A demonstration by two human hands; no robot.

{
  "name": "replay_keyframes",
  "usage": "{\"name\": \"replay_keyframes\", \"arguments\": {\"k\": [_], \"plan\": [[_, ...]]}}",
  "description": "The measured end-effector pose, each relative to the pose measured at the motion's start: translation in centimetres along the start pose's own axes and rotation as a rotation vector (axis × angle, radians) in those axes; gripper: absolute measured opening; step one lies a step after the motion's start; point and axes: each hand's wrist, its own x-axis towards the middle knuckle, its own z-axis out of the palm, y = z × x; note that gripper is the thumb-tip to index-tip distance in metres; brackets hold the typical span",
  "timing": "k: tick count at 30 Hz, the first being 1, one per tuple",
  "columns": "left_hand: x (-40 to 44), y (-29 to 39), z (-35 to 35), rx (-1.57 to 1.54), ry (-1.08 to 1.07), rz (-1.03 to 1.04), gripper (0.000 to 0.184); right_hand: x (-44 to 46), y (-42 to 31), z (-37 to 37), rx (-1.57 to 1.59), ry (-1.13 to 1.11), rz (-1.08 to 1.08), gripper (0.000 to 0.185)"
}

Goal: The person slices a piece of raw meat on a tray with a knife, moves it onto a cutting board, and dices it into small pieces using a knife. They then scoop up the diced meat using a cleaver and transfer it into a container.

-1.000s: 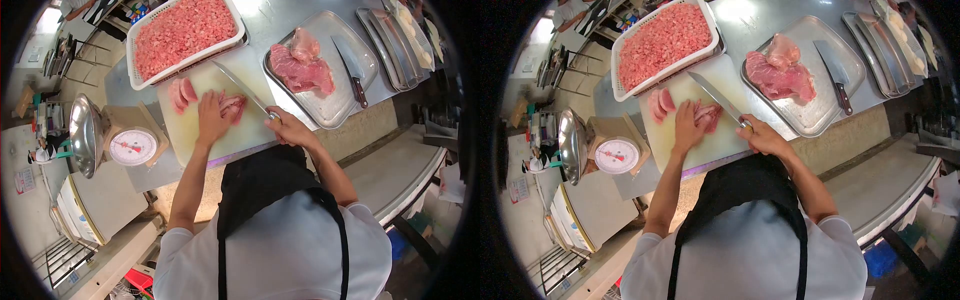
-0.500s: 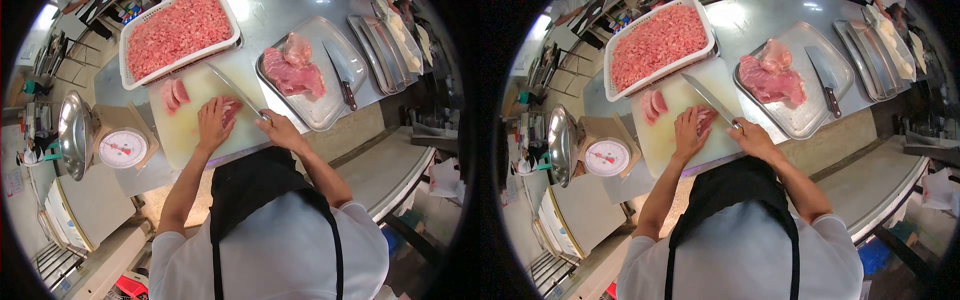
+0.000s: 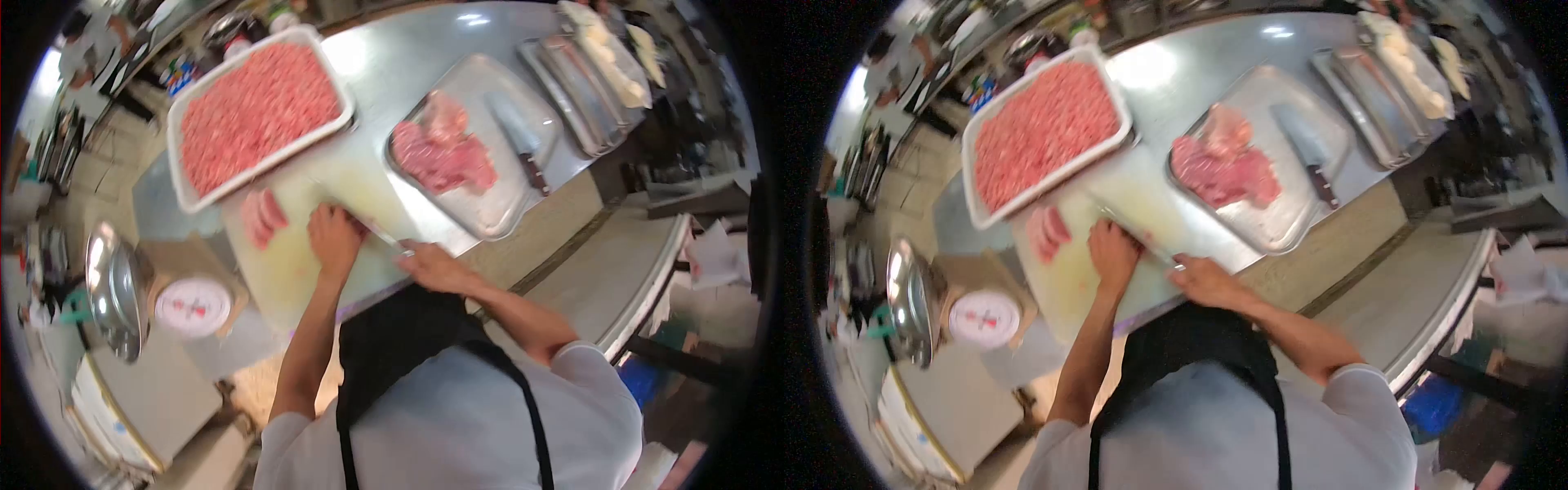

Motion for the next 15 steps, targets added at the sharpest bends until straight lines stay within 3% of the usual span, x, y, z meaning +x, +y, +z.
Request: {"name": "replay_keyframes", "arguments": {"k": [1, 2, 8, 11, 15], "plan": [[-0.1, -0.4, 0.7, -0.015, 0.055, 0.035, 0.041, 1.0, -2.6, -1.3, 0.117, -0.124, 0.111, 0.06], [0.2, -0.1, 0.2, -0.022, 0.081, 0.053, 0.043, 1.9, -3.2, -1.2, 0.075, -0.064, 0.077, 0.058], [-0.5, -1.1, 0.7, -0.073, 0.011, 0.018, 0.019, -1.1, -6.3, -3.5, 0.215, -0.139, 0.191, 0.041], [-0.6, -1.1, 0.6, -0.082, 0.005, 0.012, 0.02, -0.1, -6.3, -2.7, 0.183, -0.17, 0.25, 0.043], [-0.8, -1.5, 0.2, -0.128, 0.001, 0.025, 0.021, 2.2, -5.0, -0.5, 0.117, -0.02, 0.118, 0.05]]}}
